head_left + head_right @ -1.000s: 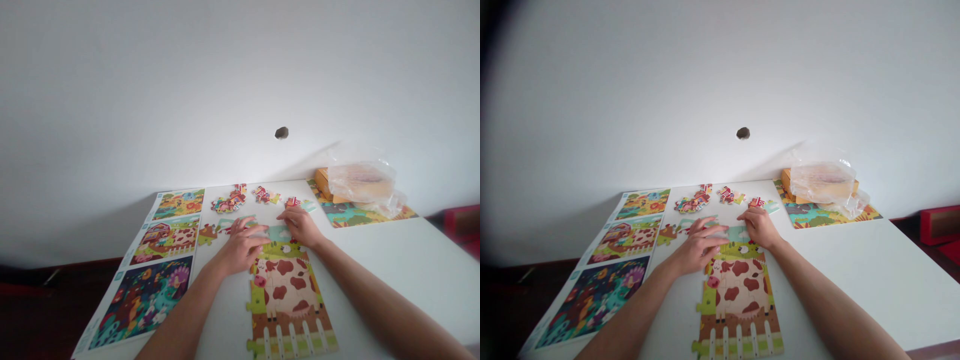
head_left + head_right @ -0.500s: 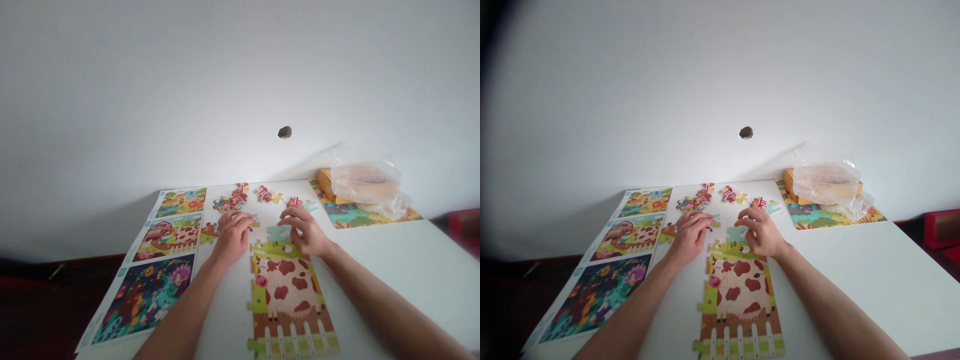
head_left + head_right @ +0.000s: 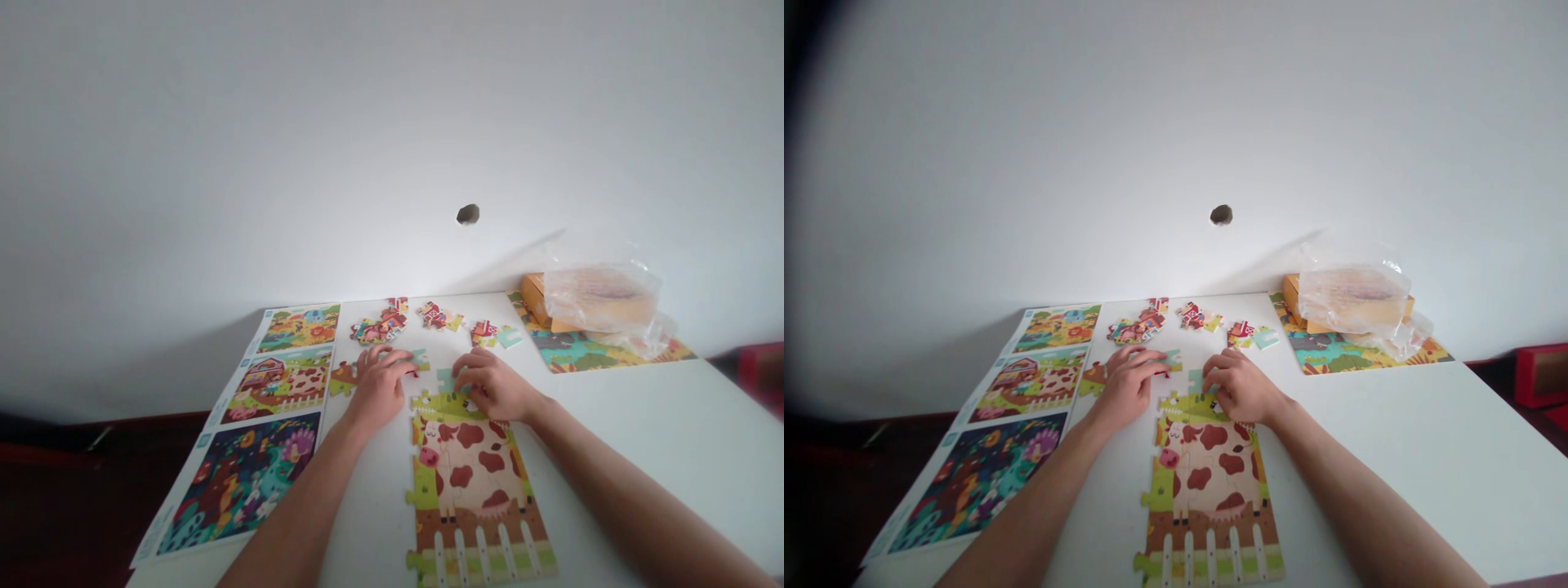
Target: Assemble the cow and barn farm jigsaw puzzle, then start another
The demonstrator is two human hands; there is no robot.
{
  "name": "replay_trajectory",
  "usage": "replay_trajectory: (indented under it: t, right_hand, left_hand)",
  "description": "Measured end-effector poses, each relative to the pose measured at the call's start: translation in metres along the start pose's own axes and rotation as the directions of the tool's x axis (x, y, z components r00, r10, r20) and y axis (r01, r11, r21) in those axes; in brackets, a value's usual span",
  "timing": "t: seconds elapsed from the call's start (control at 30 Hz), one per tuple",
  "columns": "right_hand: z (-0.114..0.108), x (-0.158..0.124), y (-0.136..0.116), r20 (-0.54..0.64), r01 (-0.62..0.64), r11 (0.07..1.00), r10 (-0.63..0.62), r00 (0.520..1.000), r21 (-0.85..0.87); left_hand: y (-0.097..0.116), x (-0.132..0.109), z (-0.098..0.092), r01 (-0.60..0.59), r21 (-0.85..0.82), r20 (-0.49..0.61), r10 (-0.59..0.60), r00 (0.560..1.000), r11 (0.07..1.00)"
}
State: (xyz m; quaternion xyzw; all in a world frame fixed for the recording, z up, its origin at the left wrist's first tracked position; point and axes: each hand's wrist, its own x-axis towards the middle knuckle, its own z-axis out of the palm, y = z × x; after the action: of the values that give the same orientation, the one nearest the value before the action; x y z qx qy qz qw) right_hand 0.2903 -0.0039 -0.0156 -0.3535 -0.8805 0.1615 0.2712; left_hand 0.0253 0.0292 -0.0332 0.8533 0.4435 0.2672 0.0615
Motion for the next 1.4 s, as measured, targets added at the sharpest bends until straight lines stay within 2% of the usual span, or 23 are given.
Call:
replay_trajectory:
  t: [0.23,0.4,0.53,0.8,1.17,1.3,1.4]
  right_hand:
    - [0.001,-0.001,0.000,0.000,-0.025,0.999,0.025,1.000,-0.029]
    - [0.001,-0.001,0.000,-0.006,-0.022,0.999,0.022,1.000,-0.041]
    - [0.002,-0.002,0.000,-0.019,-0.066,0.994,0.065,0.998,-0.089]
    - [0.003,-0.003,0.003,-0.004,-0.120,0.984,0.121,0.993,-0.134]
    - [-0.003,-0.004,0.005,0.023,-0.166,0.965,0.174,0.985,-0.201]
    - [-0.005,-0.005,0.007,0.025,-0.204,0.953,0.215,0.976,-0.222]
    - [-0.005,-0.004,0.000,0.017,-0.186,0.960,0.194,0.981,-0.209]
  left_hand:
    - [0.006,-0.001,-0.004,-0.130,-0.121,0.097,0.142,0.985,0.984]
    - [0.011,0.000,-0.008,-0.134,-0.150,0.144,0.156,0.977,0.980]
    - [0.010,0.000,-0.009,-0.128,-0.133,0.151,0.148,0.977,0.983]
    - [0.001,-0.002,0.001,-0.079,-0.059,0.089,0.084,0.992,0.995]
    - [-0.006,-0.002,0.005,0.007,0.007,0.010,-0.007,1.000,1.000]
    - [-0.007,-0.002,0.006,0.004,-0.001,0.007,-0.004,1.000,1.000]
    - [-0.008,-0.001,0.006,-0.013,-0.019,0.005,0.013,1.000,1.000]
